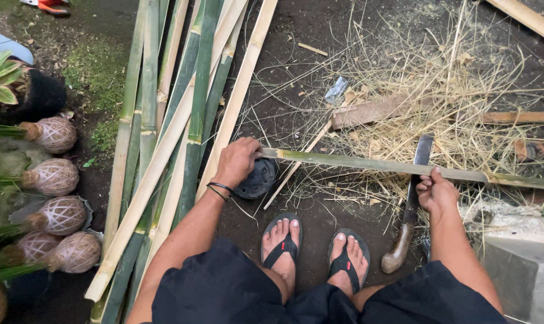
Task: The person splits and strips a piece of bamboo by hand using a machete while sitting on the ground. They use the tool to remove the outer green layer and then thin the strip by peeling away layers from the inside.
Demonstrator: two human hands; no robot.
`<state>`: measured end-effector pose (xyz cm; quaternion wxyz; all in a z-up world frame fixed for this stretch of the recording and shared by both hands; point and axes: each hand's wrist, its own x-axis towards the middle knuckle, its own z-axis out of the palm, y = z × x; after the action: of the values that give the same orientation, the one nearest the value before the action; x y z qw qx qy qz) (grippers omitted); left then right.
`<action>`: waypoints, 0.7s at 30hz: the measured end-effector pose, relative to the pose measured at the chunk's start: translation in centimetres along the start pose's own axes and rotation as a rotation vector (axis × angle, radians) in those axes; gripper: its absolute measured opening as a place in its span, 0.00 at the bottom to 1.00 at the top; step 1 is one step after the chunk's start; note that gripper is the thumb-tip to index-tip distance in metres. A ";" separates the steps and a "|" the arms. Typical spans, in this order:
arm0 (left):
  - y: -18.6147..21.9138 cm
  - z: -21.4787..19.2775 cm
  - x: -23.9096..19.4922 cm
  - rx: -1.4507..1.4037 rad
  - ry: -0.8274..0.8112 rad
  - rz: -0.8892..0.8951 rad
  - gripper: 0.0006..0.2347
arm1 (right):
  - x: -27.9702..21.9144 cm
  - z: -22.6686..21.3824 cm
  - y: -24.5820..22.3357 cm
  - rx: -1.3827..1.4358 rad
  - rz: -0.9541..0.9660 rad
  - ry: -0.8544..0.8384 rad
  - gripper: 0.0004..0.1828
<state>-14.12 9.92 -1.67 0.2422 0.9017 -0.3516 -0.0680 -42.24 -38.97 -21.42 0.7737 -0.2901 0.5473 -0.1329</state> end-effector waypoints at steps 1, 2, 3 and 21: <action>0.1 0.1 0.2 -0.061 -0.012 -0.086 0.02 | -0.1 -0.1 0.0 0.004 0.001 0.005 0.09; 0.1 0.2 0.4 -0.122 -0.025 -0.170 0.02 | -0.1 -0.2 0.0 0.010 0.000 0.011 0.08; 0.0 0.3 0.8 -0.123 -0.026 -0.168 0.02 | -0.1 -0.2 0.1 0.011 -0.001 0.013 0.08; 3.1 3.8 1.9 0.168 -0.146 0.523 0.04 | 1.4 0.0 0.0 -0.017 0.019 0.084 0.04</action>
<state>-15.73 5.18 -3.41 0.1500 0.7899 -0.5934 -0.0387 -41.73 -39.73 -22.53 0.7487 -0.2856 0.5833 -0.1328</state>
